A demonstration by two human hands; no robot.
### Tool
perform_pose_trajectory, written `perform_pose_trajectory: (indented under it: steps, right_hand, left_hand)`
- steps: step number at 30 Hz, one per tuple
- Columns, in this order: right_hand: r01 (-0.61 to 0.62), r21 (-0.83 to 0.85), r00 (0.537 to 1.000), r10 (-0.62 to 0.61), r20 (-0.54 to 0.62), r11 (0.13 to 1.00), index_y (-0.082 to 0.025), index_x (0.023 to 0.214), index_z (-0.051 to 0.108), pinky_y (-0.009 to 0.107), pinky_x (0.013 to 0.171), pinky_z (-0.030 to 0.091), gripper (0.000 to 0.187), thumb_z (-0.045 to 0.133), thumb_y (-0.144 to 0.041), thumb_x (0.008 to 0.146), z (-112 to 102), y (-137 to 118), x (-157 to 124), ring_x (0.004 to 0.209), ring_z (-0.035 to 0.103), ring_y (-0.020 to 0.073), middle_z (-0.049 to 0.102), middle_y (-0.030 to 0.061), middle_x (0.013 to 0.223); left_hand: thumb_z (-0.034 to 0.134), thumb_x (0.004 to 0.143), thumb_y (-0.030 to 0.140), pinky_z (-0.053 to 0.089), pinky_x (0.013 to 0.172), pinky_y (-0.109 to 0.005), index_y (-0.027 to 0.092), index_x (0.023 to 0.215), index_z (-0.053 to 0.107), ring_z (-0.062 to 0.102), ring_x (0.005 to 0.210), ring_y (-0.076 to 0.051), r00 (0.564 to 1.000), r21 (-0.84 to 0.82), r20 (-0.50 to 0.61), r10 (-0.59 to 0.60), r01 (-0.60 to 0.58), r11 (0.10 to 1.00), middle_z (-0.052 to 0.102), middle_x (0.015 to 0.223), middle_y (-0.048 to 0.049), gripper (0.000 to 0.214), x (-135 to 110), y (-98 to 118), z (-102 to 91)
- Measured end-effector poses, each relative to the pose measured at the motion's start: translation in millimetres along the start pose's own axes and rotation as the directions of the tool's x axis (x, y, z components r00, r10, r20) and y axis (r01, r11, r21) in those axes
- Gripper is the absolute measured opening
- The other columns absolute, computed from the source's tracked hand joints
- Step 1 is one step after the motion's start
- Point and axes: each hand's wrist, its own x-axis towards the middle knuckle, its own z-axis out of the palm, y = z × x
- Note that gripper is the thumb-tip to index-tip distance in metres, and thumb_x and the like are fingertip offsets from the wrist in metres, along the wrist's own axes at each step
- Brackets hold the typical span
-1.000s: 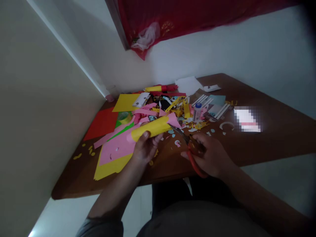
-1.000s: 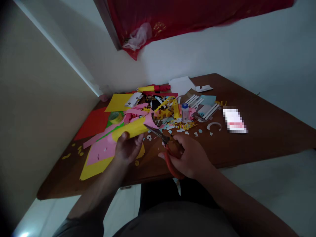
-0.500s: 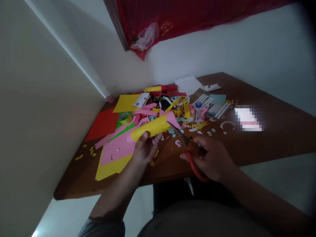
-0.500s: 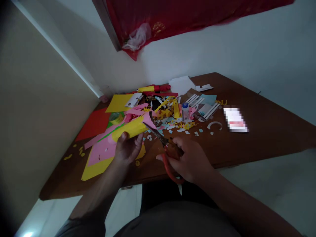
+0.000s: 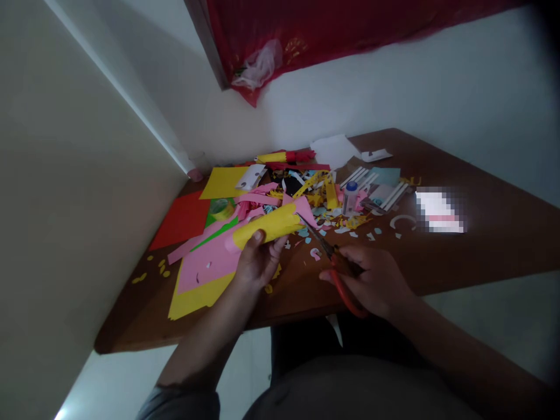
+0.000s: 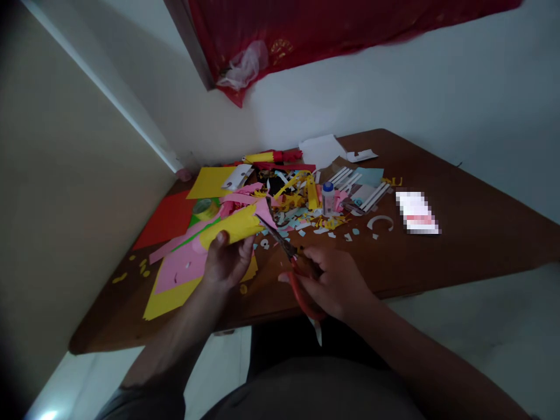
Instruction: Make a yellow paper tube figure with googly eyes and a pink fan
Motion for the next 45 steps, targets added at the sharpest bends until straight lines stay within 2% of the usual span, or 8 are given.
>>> perform_pose_trajectory:
  steps: [6, 11, 18, 24, 32, 35, 39, 45]
  right_hand:
    - [-0.038, 0.047, 0.999, 0.038, 0.005, 0.998, -0.025, 0.080, 0.062, 0.029, 0.058, 0.042, 0.049, 0.093, -0.063, 0.083, -2, 2, -2, 0.062, 0.053, 0.0156, 0.061, -0.0039, 0.069]
    - [-0.020, 0.082, 1.000, 0.019, 0.022, 0.996, -0.026, 0.087, 0.062, 0.030, 0.063, 0.045, 0.048, 0.094, -0.061, 0.083, -5, -2, -7, 0.066, 0.057, 0.0164, 0.062, -0.0044, 0.073]
    - [-0.080, -0.099, 0.996, 0.084, 0.039, 0.992, -0.026, 0.085, 0.059, 0.032, 0.061, 0.041, 0.047, 0.088, -0.062, 0.087, -15, -21, -11, 0.064, 0.058, 0.0179, 0.066, -0.0027, 0.071]
    - [-0.130, -0.149, 0.989, 0.139, 0.051, 0.980, -0.027, 0.091, 0.062, 0.032, 0.063, 0.044, 0.052, 0.089, -0.071, 0.085, -16, -23, -14, 0.066, 0.063, 0.0195, 0.069, -0.0022, 0.074]
    - [-0.089, -0.203, 0.993, 0.103, 0.060, 0.975, -0.029, 0.099, 0.061, 0.035, 0.062, 0.049, 0.053, 0.085, -0.075, 0.089, -16, -14, -16, 0.069, 0.071, 0.0234, 0.077, 0.0011, 0.085]
    - [-0.033, -0.247, 0.999, 0.030, -0.019, 0.969, -0.027, 0.109, 0.066, 0.041, 0.074, 0.058, 0.055, 0.086, -0.074, 0.089, -11, -11, -13, 0.083, 0.078, 0.0297, 0.082, 0.0067, 0.098]
    - [0.154, -0.325, 0.966, -0.211, -0.150, 0.933, -0.022, 0.132, 0.066, 0.052, 0.100, 0.062, 0.064, 0.091, -0.061, 0.088, -3, 1, -6, 0.117, 0.079, 0.0407, 0.081, 0.0194, 0.130]
    - [0.227, -0.285, 0.944, -0.282, -0.171, 0.931, -0.022, 0.125, 0.064, 0.048, 0.090, 0.063, 0.061, 0.089, -0.063, 0.088, -5, 17, -1, 0.102, 0.077, 0.0342, 0.079, 0.0144, 0.116]
  left_hand:
    - [0.115, 0.066, 0.037, 0.076, 0.090, -0.027, 0.028, 0.116, 0.081, 0.086, 0.125, -0.029, 0.998, 0.027, -0.025, 0.057, -0.056, 0.998, 0.088, 0.136, -0.0036, 0.061, -2, -3, 1.6]
    - [0.114, 0.068, 0.044, 0.077, 0.094, -0.031, 0.032, 0.127, 0.081, 0.080, 0.138, -0.033, 0.997, 0.074, 0.010, 0.077, -0.077, 0.994, 0.085, 0.141, -0.0046, 0.069, -3, -6, -2.4]
    - [0.113, 0.069, 0.044, 0.074, 0.095, -0.028, 0.035, 0.124, 0.083, 0.081, 0.136, -0.029, 0.986, 0.117, 0.007, 0.167, -0.167, 0.979, 0.087, 0.136, -0.0009, 0.063, -3, -4, -0.8]
    - [0.115, 0.066, 0.048, 0.074, 0.093, -0.025, 0.026, 0.094, 0.080, 0.081, 0.136, -0.029, 0.989, 0.102, -0.019, 0.148, -0.145, 0.984, 0.087, 0.135, -0.0026, 0.050, -5, -5, 0.9]
    - [0.113, 0.070, 0.041, 0.074, 0.097, -0.029, 0.029, 0.116, 0.083, 0.080, 0.140, -0.032, 0.992, 0.071, 0.003, 0.125, -0.125, 0.990, 0.087, 0.138, -0.0041, 0.057, -7, -5, 3.4]
    - [0.111, 0.075, 0.041, 0.074, 0.097, -0.028, 0.029, 0.121, 0.083, 0.081, 0.138, -0.030, 0.996, 0.038, -0.020, 0.085, -0.085, 0.996, 0.089, 0.132, -0.0040, 0.054, -4, -3, 1.2]
    - [0.103, 0.087, 0.045, 0.073, 0.093, -0.021, 0.025, 0.123, 0.082, 0.087, 0.116, -0.021, 0.998, -0.074, -0.052, 0.017, -0.020, 0.997, 0.090, 0.126, -0.0044, 0.046, 6, 6, -3.6]
    - [0.099, 0.088, 0.054, 0.070, 0.076, -0.014, 0.029, 0.128, 0.082, 0.086, 0.088, -0.013, 1.000, -0.187, -0.003, -0.018, 0.018, 0.982, 0.091, 0.112, 0.0016, 0.050, 11, 15, -9.7]
